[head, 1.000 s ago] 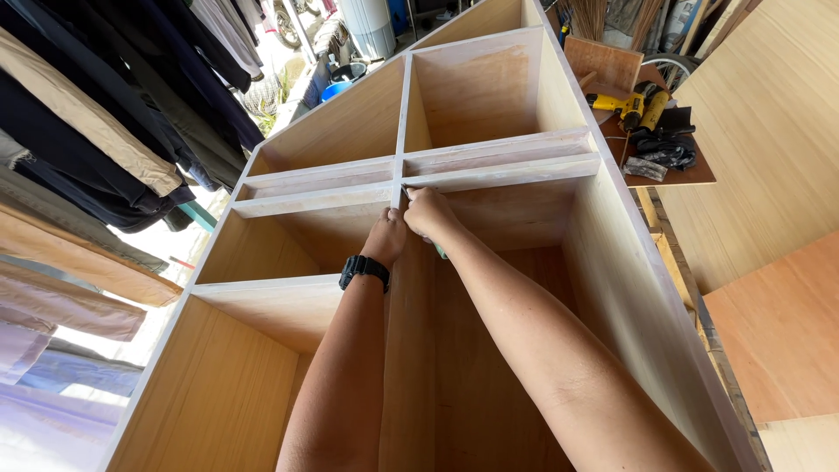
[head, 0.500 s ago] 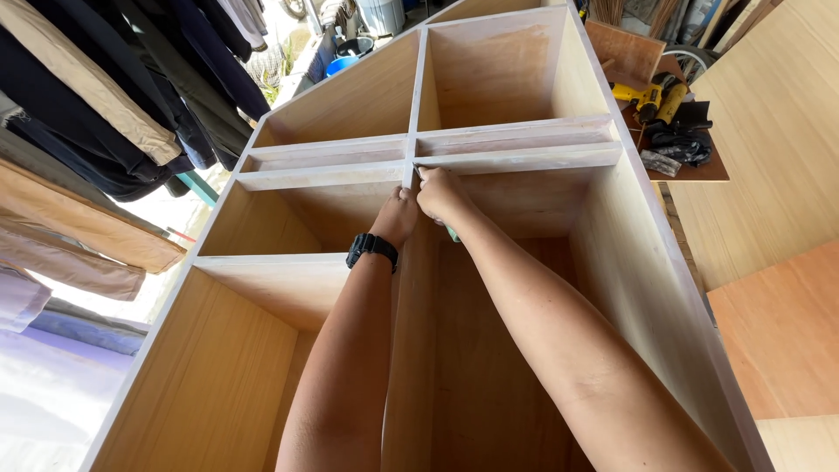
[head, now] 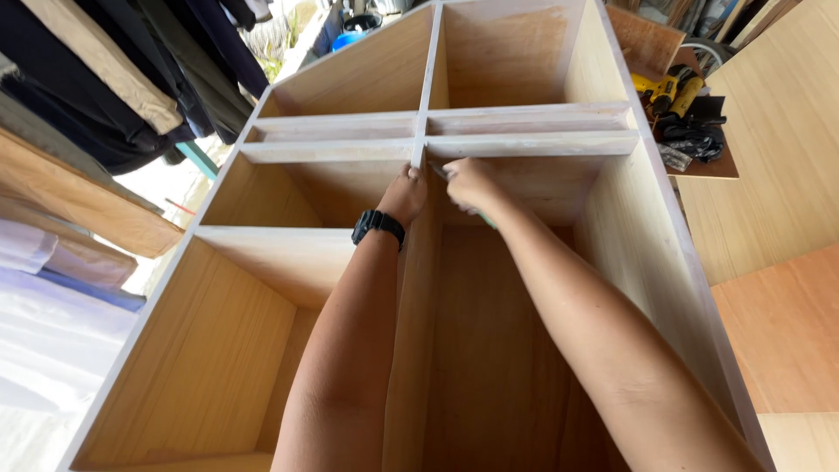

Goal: Refining the joints and surfaces of a wooden shelf unit using a chisel and sandpaper to remove excess material and smooth edges.

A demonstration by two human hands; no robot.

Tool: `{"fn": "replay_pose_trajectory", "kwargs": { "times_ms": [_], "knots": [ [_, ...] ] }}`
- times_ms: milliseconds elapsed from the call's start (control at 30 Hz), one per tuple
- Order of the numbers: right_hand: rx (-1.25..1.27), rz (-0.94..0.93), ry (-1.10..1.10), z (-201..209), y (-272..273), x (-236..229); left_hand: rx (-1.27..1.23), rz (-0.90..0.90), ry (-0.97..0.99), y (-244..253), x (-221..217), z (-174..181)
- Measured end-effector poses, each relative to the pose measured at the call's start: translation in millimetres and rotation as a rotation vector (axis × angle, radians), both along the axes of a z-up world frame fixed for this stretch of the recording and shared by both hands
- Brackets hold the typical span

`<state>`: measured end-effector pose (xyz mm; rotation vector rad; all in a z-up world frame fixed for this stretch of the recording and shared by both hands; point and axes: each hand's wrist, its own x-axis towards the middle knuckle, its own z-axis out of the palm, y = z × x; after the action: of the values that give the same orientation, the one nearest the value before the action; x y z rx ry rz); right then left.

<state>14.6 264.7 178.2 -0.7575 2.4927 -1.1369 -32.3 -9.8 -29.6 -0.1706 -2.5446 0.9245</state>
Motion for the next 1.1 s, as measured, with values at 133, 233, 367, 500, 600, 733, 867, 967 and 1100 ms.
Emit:
{"fn": "replay_pose_trajectory", "kwargs": {
  "times_ms": [133, 233, 367, 500, 600, 733, 867, 967, 1100],
  "knots": [
    [0.08, 0.053, 0.191, 5, 18, -24, -0.055, -0.06, 0.058, -5, -10, -12],
    [0.132, 0.078, 0.375, 5, 19, -38, -0.144, -0.051, 0.012, -13, -13, -15],
    [0.165, 0.091, 0.393, 7, 17, -51, -0.094, -0.03, 0.004, -1, 10, 3],
    [0.145, 0.09, 0.353, 8, 9, -55, -0.051, -0.006, -0.002, 5, 20, 12],
    [0.154, 0.093, 0.365, 16, 1, -48, -0.068, 0.026, -0.063, -7, 5, 4],
    [0.199, 0.092, 0.376, 43, 12, -27, -0.064, 0.028, -0.066, -7, 4, 0],
    [0.219, 0.104, 0.385, 53, 16, -19, -0.176, 0.039, -0.097, 1, 4, 2],
    [0.223, 0.106, 0.389, 60, 18, -14, -0.219, 0.053, -0.129, 6, 10, 9],
    [0.218, 0.124, 0.388, 74, 20, -4, -0.266, 0.077, -0.154, -9, -2, -3]
  ]
}}
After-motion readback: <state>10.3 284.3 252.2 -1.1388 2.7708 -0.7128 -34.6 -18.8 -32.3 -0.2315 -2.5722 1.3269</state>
